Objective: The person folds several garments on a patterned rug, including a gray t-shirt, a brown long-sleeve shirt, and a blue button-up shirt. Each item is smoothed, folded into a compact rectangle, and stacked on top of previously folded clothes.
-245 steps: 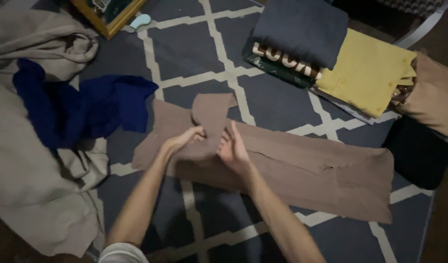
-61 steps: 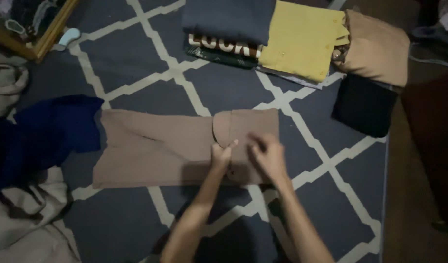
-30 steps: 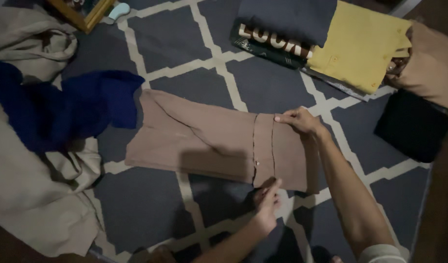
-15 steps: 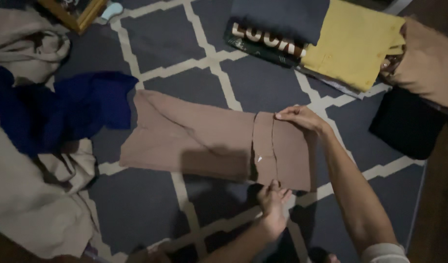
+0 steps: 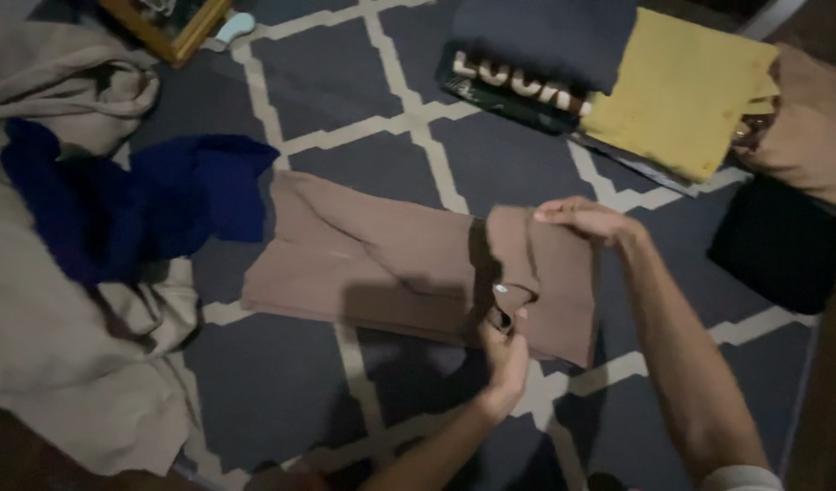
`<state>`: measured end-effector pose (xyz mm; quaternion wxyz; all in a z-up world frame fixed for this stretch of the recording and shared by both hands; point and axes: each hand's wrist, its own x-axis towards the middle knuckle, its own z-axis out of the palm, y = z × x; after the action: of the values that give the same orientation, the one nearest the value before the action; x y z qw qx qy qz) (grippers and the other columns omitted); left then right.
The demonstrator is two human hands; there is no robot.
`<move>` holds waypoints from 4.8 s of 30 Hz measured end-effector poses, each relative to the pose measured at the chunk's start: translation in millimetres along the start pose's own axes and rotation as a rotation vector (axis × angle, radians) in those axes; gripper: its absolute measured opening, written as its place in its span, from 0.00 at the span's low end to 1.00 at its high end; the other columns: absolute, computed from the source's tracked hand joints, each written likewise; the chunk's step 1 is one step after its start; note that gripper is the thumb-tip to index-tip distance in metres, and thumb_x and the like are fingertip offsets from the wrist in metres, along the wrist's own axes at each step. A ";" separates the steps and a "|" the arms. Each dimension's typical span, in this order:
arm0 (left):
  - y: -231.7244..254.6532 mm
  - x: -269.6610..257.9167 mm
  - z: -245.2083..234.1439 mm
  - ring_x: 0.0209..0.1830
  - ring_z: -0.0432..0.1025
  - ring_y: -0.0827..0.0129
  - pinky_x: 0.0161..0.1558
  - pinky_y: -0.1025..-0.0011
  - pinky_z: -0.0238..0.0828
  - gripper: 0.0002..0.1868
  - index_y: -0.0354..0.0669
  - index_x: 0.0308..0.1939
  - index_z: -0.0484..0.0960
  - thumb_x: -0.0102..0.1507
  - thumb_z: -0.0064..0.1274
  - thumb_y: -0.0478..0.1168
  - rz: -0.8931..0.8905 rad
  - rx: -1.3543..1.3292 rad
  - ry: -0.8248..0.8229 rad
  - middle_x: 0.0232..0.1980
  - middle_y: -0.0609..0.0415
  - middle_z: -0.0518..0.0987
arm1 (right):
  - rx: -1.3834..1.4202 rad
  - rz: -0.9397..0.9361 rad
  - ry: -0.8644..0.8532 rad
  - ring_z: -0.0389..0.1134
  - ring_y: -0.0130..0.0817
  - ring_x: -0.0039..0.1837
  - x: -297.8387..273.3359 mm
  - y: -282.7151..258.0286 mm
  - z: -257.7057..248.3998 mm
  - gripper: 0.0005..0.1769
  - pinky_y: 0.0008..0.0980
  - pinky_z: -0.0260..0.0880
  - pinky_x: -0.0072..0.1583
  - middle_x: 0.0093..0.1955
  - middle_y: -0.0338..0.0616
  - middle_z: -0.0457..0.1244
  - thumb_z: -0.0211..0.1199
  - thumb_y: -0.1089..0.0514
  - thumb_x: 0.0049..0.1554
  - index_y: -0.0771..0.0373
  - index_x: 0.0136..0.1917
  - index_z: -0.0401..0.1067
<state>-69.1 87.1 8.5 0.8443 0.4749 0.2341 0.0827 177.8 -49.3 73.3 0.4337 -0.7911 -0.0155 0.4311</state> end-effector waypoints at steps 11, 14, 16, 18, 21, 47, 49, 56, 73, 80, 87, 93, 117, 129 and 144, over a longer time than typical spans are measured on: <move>-20.8 53.3 -108.9 0.52 0.71 0.68 0.53 0.70 0.72 0.33 0.35 0.66 0.72 0.58 0.65 0.32 -0.017 -0.110 0.021 0.57 0.52 0.75 | -0.260 -0.241 0.092 0.70 0.37 0.54 65.9 -32.8 77.6 0.23 0.39 0.70 0.60 0.48 0.46 0.72 0.66 0.38 0.58 0.59 0.53 0.83; -18.8 64.0 -120.9 0.53 0.72 0.66 0.51 0.68 0.74 0.32 0.35 0.66 0.72 0.58 0.62 0.27 -0.010 0.018 0.085 0.58 0.51 0.75 | -0.143 -0.286 0.174 0.70 0.36 0.53 66.5 -28.8 82.0 0.22 0.37 0.71 0.58 0.47 0.42 0.71 0.63 0.40 0.58 0.57 0.53 0.81; -8.0 69.4 -123.5 0.57 0.71 0.64 0.54 0.67 0.75 0.32 0.36 0.66 0.71 0.58 0.61 0.25 0.076 0.181 0.102 0.60 0.51 0.75 | -0.139 -0.349 0.238 0.71 0.36 0.52 64.2 -27.5 88.1 0.21 0.36 0.71 0.57 0.48 0.43 0.72 0.64 0.41 0.59 0.60 0.53 0.80; 9.6 69.8 -122.0 0.62 0.70 0.60 0.60 0.66 0.74 0.33 0.37 0.68 0.68 0.60 0.63 0.23 0.207 0.299 0.052 0.63 0.49 0.73 | -0.158 -0.401 0.324 0.71 0.35 0.51 62.1 -28.7 95.9 0.21 0.36 0.71 0.56 0.48 0.44 0.72 0.65 0.42 0.59 0.62 0.53 0.80; 36.5 54.0 -109.7 0.70 0.64 0.58 0.64 0.64 0.69 0.43 0.43 0.74 0.59 0.57 0.54 0.19 0.206 0.200 0.046 0.72 0.47 0.65 | -0.206 -0.447 0.414 0.72 0.34 0.49 61.9 -32.4 108.4 0.21 0.35 0.71 0.54 0.47 0.45 0.72 0.66 0.43 0.58 0.63 0.53 0.80; 209.2 93.9 -153.3 0.75 0.61 0.57 0.74 0.61 0.57 0.47 0.40 0.75 0.62 0.57 0.70 0.40 0.523 0.406 0.262 0.75 0.46 0.65 | 0.074 -0.574 0.087 0.56 0.22 0.41 126.5 -184.6 163.5 0.25 0.30 0.60 0.44 0.36 0.28 0.59 0.61 0.39 0.65 0.64 0.43 0.76; 220.3 104.3 -187.4 0.74 0.61 0.57 0.73 0.62 0.58 0.48 0.40 0.75 0.62 0.55 0.71 0.41 0.517 0.371 0.316 0.74 0.47 0.65 | -0.042 -0.587 0.094 0.57 0.25 0.40 144.3 -215.1 200.2 0.24 0.33 0.62 0.44 0.34 0.34 0.60 0.62 0.39 0.63 0.63 0.43 0.78; 171.9 134.9 -278.4 0.72 0.61 0.57 0.71 0.62 0.62 0.51 0.40 0.73 0.62 0.49 0.74 0.35 0.499 0.450 0.339 0.71 0.48 0.66 | -0.299 -0.603 0.390 0.72 0.49 0.45 174.6 -217.7 285.2 0.21 0.45 0.69 0.50 0.39 0.54 0.70 0.69 0.41 0.55 0.63 0.43 0.80; 162.8 121.6 -165.7 0.85 0.47 0.47 0.80 0.37 0.46 0.39 0.50 0.80 0.57 0.68 0.55 0.49 0.921 1.397 -0.014 0.81 0.42 0.54 | -0.285 -0.615 1.043 0.60 0.58 0.73 42.2 -117.0 218.1 0.34 0.53 0.57 0.72 0.72 0.62 0.60 0.69 0.51 0.59 0.68 0.73 0.65; 155.0 191.9 -151.7 0.80 0.52 0.42 0.74 0.31 0.41 0.42 0.52 0.77 0.65 0.64 0.56 0.64 0.940 1.470 -0.235 0.81 0.42 0.57 | 0.141 -0.026 0.824 0.68 0.49 0.62 -23.3 -34.7 195.0 0.55 0.46 0.70 0.61 0.62 0.63 0.64 0.72 0.30 0.47 0.72 0.71 0.62; 134.8 151.3 -119.5 0.83 0.49 0.38 0.75 0.31 0.39 0.40 0.50 0.80 0.63 0.66 0.52 0.58 0.860 1.537 -0.210 0.83 0.38 0.54 | 0.366 0.014 0.705 0.76 0.45 0.51 -21.3 -18.6 207.8 0.38 0.37 0.75 0.51 0.51 0.57 0.72 0.74 0.41 0.47 0.72 0.60 0.75; 114.7 122.5 -91.9 0.79 0.48 0.33 0.69 0.25 0.38 0.45 0.51 0.77 0.63 0.60 0.55 0.63 0.753 1.575 -0.172 0.80 0.41 0.56 | 0.643 -0.112 0.683 0.74 0.40 0.52 -30.1 -11.5 212.3 0.32 0.34 0.74 0.52 0.54 0.55 0.72 0.73 0.50 0.51 0.74 0.61 0.73; 7.4 59.1 77.0 0.86 0.41 0.56 0.80 0.45 0.27 0.44 0.48 0.80 0.52 0.68 0.39 0.67 -0.517 -0.112 -0.517 0.85 0.46 0.49 | 0.016 0.202 0.872 0.73 0.49 0.57 -235.3 -8.8 41.3 0.45 0.44 0.74 0.57 0.59 0.61 0.68 0.75 0.63 0.42 0.66 0.73 0.63; 113.1 167.2 -64.4 0.68 0.68 0.56 0.65 0.58 0.68 0.52 0.37 0.72 0.65 0.56 0.53 0.71 -0.650 -0.007 -0.541 0.69 0.41 0.72 | -0.148 -0.389 0.409 0.69 0.46 0.62 -139.1 -59.9 188.3 0.30 0.43 0.70 0.62 0.63 0.52 0.66 0.69 0.54 0.55 0.58 0.70 0.69; 96.8 129.7 -84.0 0.49 0.79 0.52 0.48 0.60 0.76 0.33 0.34 0.63 0.74 0.64 0.60 0.54 0.325 0.849 0.007 0.54 0.42 0.83 | -0.678 -0.333 0.891 0.40 0.56 0.84 -66.3 -4.0 191.8 0.41 0.62 0.36 0.77 0.84 0.57 0.42 0.57 0.38 0.62 0.57 0.81 0.53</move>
<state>12.9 249.9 11.9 0.5503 0.8092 0.1727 0.1124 4.1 55.8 72.0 0.1830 -0.9776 -0.0929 -0.0463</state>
